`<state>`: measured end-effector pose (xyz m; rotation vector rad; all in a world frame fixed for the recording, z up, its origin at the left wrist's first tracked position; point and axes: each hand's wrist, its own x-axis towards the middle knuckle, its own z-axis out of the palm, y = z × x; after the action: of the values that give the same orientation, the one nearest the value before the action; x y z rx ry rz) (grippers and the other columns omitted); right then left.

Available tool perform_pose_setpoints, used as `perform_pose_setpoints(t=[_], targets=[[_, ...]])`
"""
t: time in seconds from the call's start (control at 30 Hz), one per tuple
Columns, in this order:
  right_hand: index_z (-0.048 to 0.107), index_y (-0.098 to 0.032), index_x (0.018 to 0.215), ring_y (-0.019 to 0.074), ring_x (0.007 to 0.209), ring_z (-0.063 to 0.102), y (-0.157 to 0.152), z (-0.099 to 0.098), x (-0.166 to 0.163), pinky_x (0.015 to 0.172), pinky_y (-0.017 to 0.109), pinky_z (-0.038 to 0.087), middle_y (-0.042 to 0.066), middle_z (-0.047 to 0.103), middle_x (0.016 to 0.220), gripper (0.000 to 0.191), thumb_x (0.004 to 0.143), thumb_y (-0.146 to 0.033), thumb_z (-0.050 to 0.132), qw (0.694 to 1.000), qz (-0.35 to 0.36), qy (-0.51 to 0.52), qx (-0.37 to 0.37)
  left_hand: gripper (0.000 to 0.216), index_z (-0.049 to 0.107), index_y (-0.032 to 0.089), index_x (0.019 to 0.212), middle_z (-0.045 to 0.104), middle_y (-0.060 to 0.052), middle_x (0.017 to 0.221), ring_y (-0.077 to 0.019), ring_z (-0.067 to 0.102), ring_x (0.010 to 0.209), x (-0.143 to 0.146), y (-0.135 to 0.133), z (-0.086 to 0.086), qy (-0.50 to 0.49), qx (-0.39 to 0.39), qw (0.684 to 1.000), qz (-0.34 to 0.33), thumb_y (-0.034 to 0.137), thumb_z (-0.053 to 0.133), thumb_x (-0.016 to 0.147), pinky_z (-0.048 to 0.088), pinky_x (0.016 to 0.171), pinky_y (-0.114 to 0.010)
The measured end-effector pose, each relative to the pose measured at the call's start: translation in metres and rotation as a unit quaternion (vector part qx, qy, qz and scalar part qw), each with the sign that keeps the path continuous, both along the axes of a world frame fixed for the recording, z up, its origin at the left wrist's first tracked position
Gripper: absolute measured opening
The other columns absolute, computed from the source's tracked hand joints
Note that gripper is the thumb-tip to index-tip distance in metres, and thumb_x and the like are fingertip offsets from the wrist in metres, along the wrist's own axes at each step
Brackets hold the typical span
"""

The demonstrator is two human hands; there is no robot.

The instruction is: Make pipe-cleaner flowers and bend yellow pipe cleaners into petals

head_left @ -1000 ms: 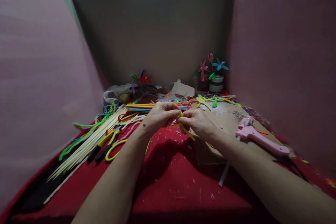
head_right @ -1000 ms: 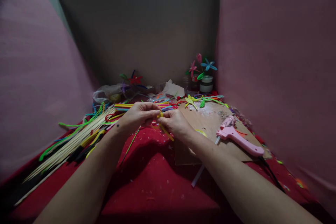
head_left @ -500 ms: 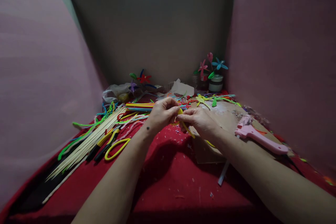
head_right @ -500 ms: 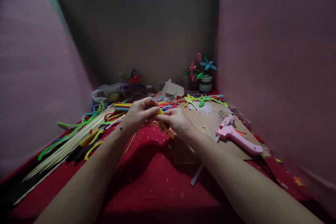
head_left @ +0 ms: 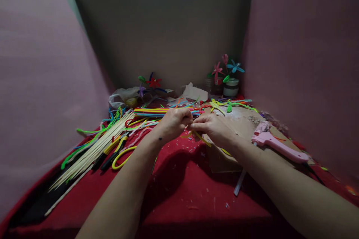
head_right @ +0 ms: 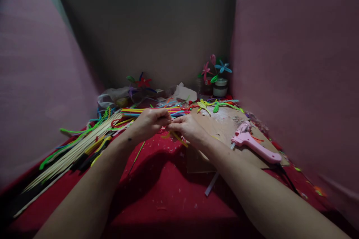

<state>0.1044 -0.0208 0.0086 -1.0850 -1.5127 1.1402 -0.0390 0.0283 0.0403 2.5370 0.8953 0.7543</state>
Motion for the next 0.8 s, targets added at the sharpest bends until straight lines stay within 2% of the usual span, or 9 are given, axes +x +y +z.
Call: perform_pose_setpoints(t=[0.1, 0.2, 0.27, 0.4, 0.53, 0.67, 0.8], targets=[[0.057, -0.014, 0.051, 0.0085, 0.043, 0.045, 0.0, 0.001, 0.001, 0.048, 0.023, 0.036, 0.0, 0.055, 0.046, 0.021, 0.067, -0.024, 0.049, 1.0, -0.007, 0.027, 0.009, 0.007, 0.057, 0.013, 0.066, 0.048, 0.005, 0.049, -0.0057, 0.039, 0.044, 0.0, -0.002, 0.003, -0.053, -0.106, 0.993, 0.027, 0.016, 0.053, 0.07, 0.029, 0.046, -0.018], [0.056, -0.015, 0.053, 0.0088, 0.042, 0.047, 0.003, -0.003, 0.0, 0.047, 0.022, 0.037, -0.001, 0.055, 0.046, 0.023, 0.07, -0.027, 0.046, 0.999, -0.024, 0.022, 0.015, 0.01, 0.055, 0.014, 0.069, 0.047, 0.006, 0.043, -0.0053, 0.036, 0.037, 0.001, -0.002, 0.003, -0.101, -0.251, 0.962, 0.028, 0.023, 0.053, 0.072, 0.026, 0.039, -0.018], [0.055, -0.015, 0.053, 0.0093, 0.041, 0.048, 0.006, -0.009, -0.002, 0.045, 0.021, 0.038, -0.001, 0.055, 0.047, 0.024, 0.072, -0.026, 0.044, 0.999, -0.047, -0.01, 0.026, 0.013, 0.052, 0.014, 0.064, 0.045, 0.006, 0.04, -0.0047, 0.033, 0.033, 0.002, -0.001, 0.001, -0.112, -0.294, 0.948, 0.037, 0.024, 0.054, 0.072, 0.025, 0.037, -0.018], [0.056, -0.015, 0.055, 0.0093, 0.043, 0.051, 0.01, -0.02, -0.005, 0.043, 0.019, 0.038, -0.001, 0.055, 0.048, 0.025, 0.072, -0.019, 0.039, 0.986, -0.1, -0.1, 0.087, 0.021, 0.047, 0.015, 0.053, 0.045, 0.005, 0.036, -0.0045, 0.035, 0.031, 0.006, 0.001, -0.004, -0.091, -0.258, 0.96, 0.064, 0.024, 0.054, 0.071, 0.025, 0.037, -0.017], [0.064, -0.015, 0.07, 0.0086, 0.048, 0.054, 0.009, -0.027, -0.006, 0.046, 0.017, 0.038, -0.002, 0.057, 0.053, 0.028, 0.072, -0.012, 0.036, 0.971, -0.103, -0.163, 0.142, 0.023, 0.047, 0.015, 0.051, 0.045, 0.005, 0.034, -0.005, 0.036, 0.031, 0.007, -0.001, -0.003, -0.047, -0.21, 0.973, 0.081, 0.023, 0.053, 0.072, 0.025, 0.037, -0.017], [0.063, -0.015, 0.076, 0.0083, 0.049, 0.057, 0.008, -0.028, -0.009, 0.047, 0.016, 0.041, -0.002, 0.059, 0.056, 0.027, 0.071, -0.009, 0.037, 0.967, -0.117, -0.181, 0.138, 0.024, 0.046, 0.015, 0.05, 0.044, 0.006, 0.033, -0.005, 0.035, 0.03, 0.006, -0.006, 0.003, -0.01, -0.189, 0.978, 0.087, 0.022, 0.052, 0.073, 0.025, 0.037, -0.017], [0.061, -0.016, 0.075, 0.0093, 0.044, 0.058, 0.009, -0.029, -0.012, 0.043, 0.017, 0.043, 0.0, 0.06, 0.055, 0.023, 0.076, -0.015, 0.038, 0.98, -0.11, -0.14, 0.09, 0.024, 0.046, 0.016, 0.051, 0.043, 0.006, 0.033, -0.0057, 0.036, 0.03, 0.007, -0.008, 0.005, 0.0, -0.186, 0.978, 0.091, 0.023, 0.053, 0.073, 0.025, 0.036, -0.017]])
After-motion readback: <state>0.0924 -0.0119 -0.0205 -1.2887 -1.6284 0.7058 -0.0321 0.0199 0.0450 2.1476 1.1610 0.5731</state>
